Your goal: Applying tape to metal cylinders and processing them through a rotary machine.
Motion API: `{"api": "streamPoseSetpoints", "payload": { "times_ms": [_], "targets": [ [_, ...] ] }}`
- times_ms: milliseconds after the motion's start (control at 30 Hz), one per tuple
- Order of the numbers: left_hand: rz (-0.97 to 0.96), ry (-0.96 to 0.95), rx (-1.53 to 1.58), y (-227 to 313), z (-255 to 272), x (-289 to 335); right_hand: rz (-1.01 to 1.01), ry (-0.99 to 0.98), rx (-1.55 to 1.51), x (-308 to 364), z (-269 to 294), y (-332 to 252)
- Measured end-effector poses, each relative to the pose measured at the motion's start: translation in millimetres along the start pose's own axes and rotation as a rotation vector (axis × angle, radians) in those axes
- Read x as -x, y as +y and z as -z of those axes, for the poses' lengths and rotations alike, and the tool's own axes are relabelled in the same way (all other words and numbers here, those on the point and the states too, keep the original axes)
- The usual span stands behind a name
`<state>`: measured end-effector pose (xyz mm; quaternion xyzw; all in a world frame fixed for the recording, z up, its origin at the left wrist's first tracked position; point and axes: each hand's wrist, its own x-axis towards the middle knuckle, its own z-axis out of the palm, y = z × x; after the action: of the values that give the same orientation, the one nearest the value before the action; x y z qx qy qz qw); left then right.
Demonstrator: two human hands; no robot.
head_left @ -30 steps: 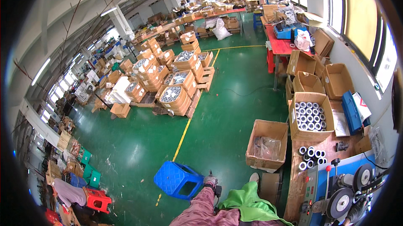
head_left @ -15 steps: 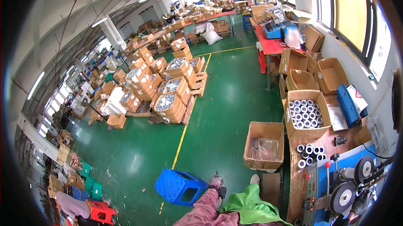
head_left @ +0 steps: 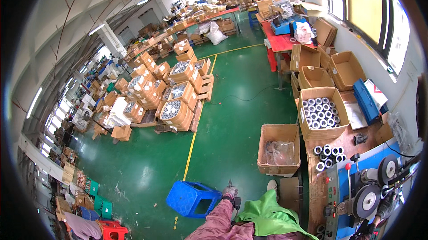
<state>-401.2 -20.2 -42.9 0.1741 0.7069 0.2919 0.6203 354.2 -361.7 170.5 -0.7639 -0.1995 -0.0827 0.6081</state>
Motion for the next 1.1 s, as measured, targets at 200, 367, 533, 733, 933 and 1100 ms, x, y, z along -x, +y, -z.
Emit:
{"api": "streamPoseSetpoints", "payload": {
  "times_ms": [200, 367, 533, 733, 933, 1100],
  "targets": [
    [0.07, -0.036, 0.098, -14, 8, -23, 0.198, -0.075, 1.066, 16, -4, -54],
    [0.092, 0.143, -0.008, -1, -5, -11, 0.318, -0.004, 0.943, 17, 0, -50],
    [-0.992, -0.065, -1.157, 31, -14, -37, 0.624, -0.03, 0.645, 14, 28, -29],
    [0.13, -0.954, 0.172, 141, -189, 134, -0.051, -0.017, -0.136, 128, -11, -173],
    [0.177, -1.666, -0.674, 119, -284, 277, -0.151, -0.849, -0.274, 240, -144, -221],
    [0.115, -1.992, -0.935, 89, -342, 248, -0.829, -0.851, -0.415, 258, -174, -207]
  ]
}}
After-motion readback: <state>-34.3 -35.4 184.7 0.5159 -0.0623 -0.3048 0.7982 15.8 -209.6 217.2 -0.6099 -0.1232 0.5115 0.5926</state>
